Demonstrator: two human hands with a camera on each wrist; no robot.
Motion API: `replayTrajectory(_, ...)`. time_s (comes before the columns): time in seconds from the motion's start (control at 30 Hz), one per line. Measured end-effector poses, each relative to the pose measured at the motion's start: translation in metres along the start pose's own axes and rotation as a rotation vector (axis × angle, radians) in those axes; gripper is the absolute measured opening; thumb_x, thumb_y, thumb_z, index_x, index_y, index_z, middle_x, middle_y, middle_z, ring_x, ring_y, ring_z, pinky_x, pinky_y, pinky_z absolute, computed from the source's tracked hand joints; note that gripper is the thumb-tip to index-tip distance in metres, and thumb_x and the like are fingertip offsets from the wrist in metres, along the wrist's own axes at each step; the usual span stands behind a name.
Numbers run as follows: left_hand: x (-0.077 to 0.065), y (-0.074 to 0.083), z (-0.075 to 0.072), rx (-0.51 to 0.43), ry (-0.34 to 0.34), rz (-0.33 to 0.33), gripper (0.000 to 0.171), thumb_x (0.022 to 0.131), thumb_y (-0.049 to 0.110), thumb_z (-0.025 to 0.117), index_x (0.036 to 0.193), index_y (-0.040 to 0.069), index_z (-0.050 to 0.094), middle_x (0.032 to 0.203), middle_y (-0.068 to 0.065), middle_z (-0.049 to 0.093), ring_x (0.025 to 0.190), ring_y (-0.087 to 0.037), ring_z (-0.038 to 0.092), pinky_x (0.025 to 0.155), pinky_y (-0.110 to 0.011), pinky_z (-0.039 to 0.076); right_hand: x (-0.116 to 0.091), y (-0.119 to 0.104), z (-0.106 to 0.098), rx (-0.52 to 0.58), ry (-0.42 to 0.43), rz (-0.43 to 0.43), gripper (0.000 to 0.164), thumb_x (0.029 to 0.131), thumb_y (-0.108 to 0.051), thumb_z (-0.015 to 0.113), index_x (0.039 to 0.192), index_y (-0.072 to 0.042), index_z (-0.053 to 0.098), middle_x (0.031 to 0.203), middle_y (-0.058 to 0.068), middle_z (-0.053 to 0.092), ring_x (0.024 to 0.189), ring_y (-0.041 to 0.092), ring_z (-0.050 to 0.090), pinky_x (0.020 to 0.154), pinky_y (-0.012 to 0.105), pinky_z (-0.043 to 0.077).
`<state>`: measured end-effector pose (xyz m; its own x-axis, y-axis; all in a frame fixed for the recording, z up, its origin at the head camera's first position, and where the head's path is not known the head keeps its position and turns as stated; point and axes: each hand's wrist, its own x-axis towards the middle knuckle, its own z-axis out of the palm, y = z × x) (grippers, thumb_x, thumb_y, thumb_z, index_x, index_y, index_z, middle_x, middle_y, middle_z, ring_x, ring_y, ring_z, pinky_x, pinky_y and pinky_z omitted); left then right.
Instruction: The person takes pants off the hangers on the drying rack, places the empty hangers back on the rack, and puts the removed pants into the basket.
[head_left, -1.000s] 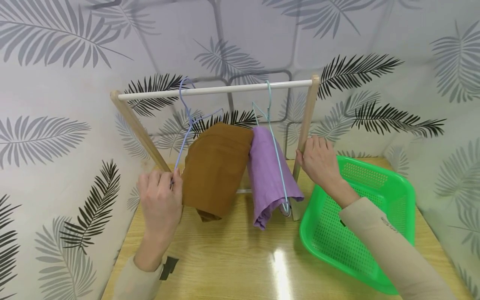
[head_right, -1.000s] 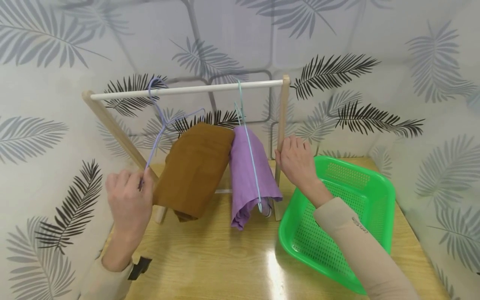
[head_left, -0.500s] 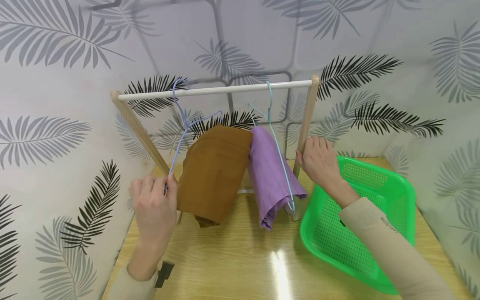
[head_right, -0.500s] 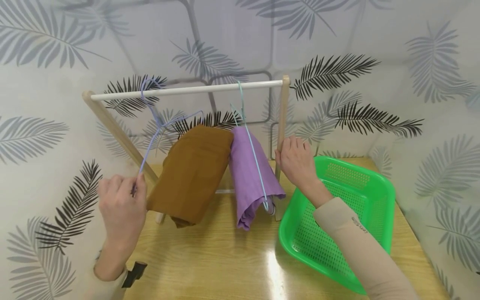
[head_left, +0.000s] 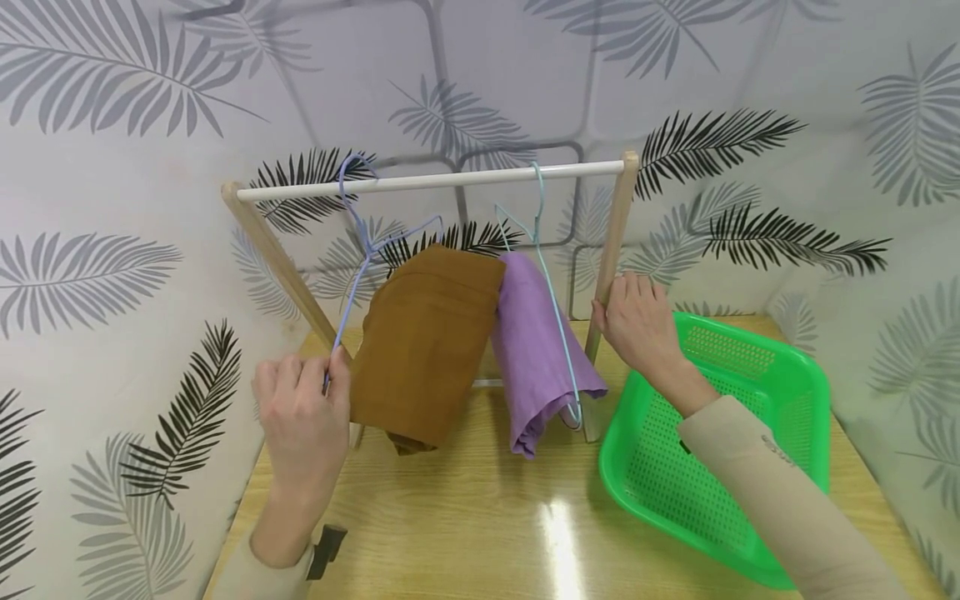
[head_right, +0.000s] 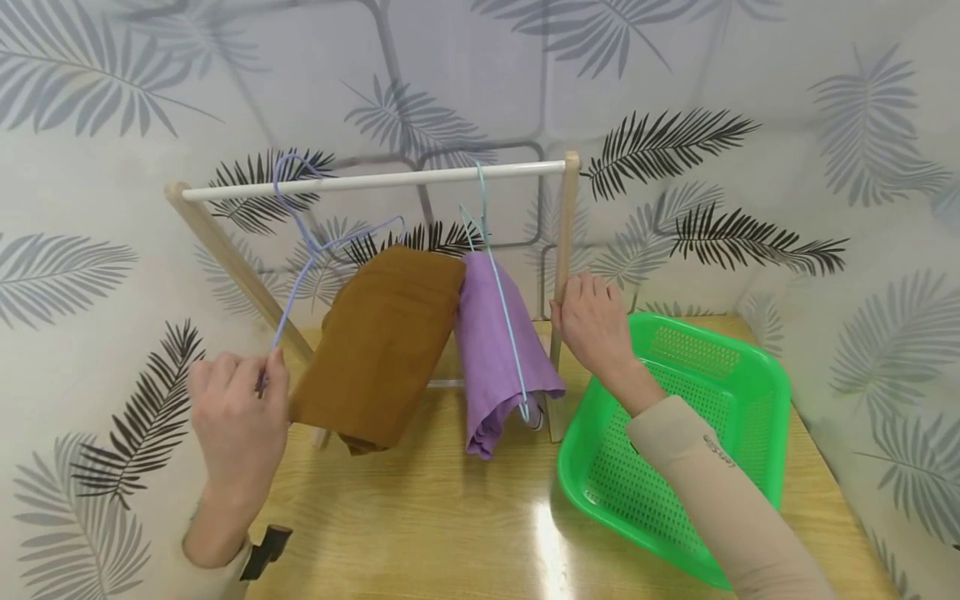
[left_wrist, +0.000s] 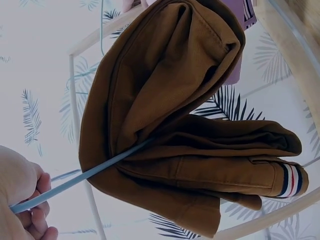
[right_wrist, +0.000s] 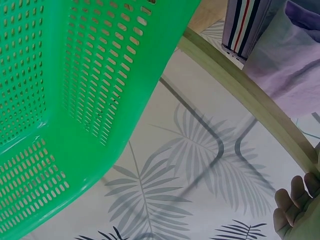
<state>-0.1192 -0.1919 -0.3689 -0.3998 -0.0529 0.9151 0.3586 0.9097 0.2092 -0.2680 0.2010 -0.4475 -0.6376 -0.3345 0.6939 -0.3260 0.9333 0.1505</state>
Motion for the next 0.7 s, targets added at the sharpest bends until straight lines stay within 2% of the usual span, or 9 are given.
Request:
replayTrajectory(0.33,-0.008,0.005,-0.010,-0.020,-0.007,0.006,0.028,0.098,0.002,0.065,0.072,-0.007,0.057,0.070,-0.019,0.052,0.075,-0.040,0.040,0.074,-0.047,0.030,0.000,0.001,-0.002,-0.003,-0.008,-0.002,0.037,0.101,-0.027,0.066,0.089,0.005,0.052,0.077,0.019,0.054,0.069,0.038,0.055,0.061,0.042,0.041)
replayTrajectory(0.7,-0.024,0.004,-0.017,0.001,-0.015,0.032,0.025,0.093,0.000,0.068,0.071,-0.007,0.059,0.068,-0.018,0.053,0.073,-0.037,0.042,0.072,-0.044,0.030,-0.001,0.001,-0.003,-0.007,-0.010,0.000,0.039,0.101,-0.030,0.067,0.090,0.004,0.053,0.078,0.019,0.055,0.071,0.038,0.056,0.062,0.043,0.043)
